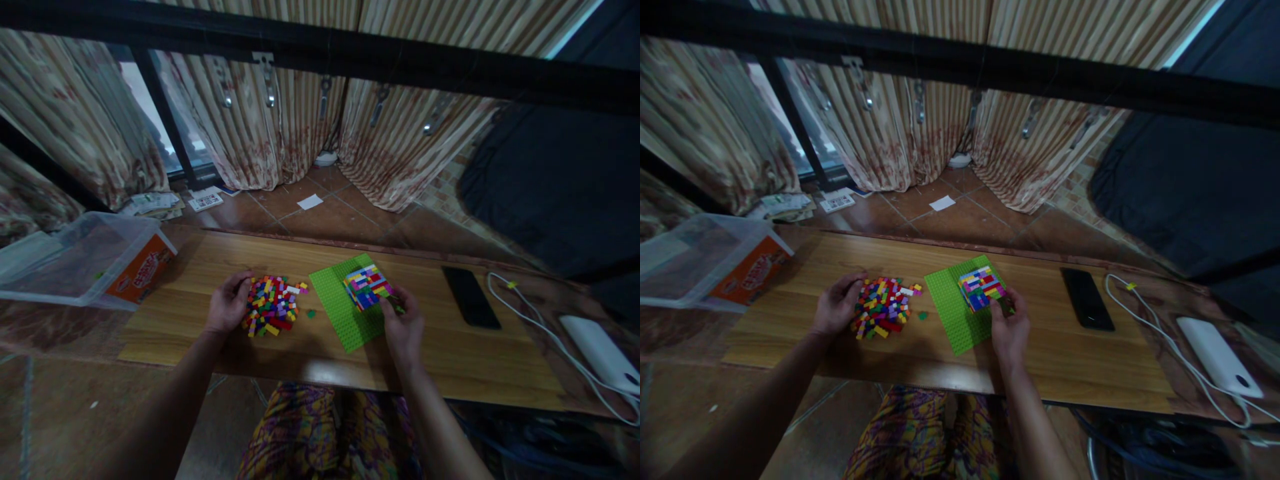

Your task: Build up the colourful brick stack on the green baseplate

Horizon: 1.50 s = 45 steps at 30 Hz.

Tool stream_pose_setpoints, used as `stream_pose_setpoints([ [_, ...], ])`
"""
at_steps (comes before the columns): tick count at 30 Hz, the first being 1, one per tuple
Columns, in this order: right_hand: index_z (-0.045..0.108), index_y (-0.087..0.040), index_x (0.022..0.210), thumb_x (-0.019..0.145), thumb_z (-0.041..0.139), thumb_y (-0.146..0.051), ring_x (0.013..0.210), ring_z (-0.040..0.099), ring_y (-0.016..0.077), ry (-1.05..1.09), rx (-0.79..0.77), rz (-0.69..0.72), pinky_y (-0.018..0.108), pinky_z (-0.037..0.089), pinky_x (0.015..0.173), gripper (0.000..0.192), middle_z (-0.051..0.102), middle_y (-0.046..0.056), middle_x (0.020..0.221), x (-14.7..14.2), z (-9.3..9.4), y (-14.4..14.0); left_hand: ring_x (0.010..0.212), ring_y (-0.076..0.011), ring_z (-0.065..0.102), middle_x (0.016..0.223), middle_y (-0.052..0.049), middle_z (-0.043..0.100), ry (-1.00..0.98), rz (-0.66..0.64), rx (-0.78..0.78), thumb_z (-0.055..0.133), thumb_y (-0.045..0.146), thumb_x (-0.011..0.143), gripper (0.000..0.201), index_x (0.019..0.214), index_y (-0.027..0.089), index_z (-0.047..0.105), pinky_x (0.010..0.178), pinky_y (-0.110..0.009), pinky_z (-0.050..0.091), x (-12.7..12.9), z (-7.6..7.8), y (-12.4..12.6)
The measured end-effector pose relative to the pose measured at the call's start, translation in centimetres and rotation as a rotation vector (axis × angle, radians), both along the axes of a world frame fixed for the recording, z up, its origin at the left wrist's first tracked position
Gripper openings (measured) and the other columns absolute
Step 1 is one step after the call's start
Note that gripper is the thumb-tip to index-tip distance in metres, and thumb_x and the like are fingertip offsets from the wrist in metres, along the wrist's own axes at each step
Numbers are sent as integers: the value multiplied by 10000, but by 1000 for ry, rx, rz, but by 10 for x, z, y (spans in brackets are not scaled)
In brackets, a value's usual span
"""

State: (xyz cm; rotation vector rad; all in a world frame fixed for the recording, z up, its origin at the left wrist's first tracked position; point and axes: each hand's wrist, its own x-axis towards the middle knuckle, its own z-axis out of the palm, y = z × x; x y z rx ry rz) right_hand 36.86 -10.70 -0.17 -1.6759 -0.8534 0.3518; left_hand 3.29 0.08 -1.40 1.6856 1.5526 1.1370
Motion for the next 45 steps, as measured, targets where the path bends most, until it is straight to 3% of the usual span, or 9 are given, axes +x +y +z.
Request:
stream_pose_setpoints([
  [8, 643, -155, 1079, 697, 675, -382, 833, 639, 222, 14, -79, -28, 370, 485, 770, 445, 700, 103, 978, 4, 2, 10, 1021, -214, 644, 1066, -71, 713, 7, 0, -22, 513, 413, 825, 344, 1023, 181, 672, 959, -337, 501, 2, 7, -2],
  [25, 660, -163, 1043, 652, 718, -399, 801, 632, 191, 236, 0, 13, 346, 482, 755, 461, 704, 75, 936, 8, -6, 17, 1014, -215, 647, 1076, -74, 709, -7, 8, -2, 536, 413, 814, 349, 1032, 179, 678, 948, -336, 506, -1, -1, 0],
  [41, 700, -153, 876, 544, 786, -406, 673, 602, 183, 221, -80, -69, 316, 462, 630, 427, 688, 44, 777, 3, 4, 26, 1015, -218, 647, 1071, -76, 706, 17, 12, -11, 507, 369, 828, 331, 1038, 178, 678, 960, -380, 501, 3, 4, -5],
  [45, 692, -155, 885, 563, 777, -426, 684, 595, 184, 203, -109, -30, 325, 466, 641, 430, 679, 40, 780, 7, 1, 25, 1040, -220, 641, 1084, -78, 702, 44, -1, -4, 495, 351, 839, 317, 1030, 179, 681, 982, -391, 488, 3, 7, -6],
])
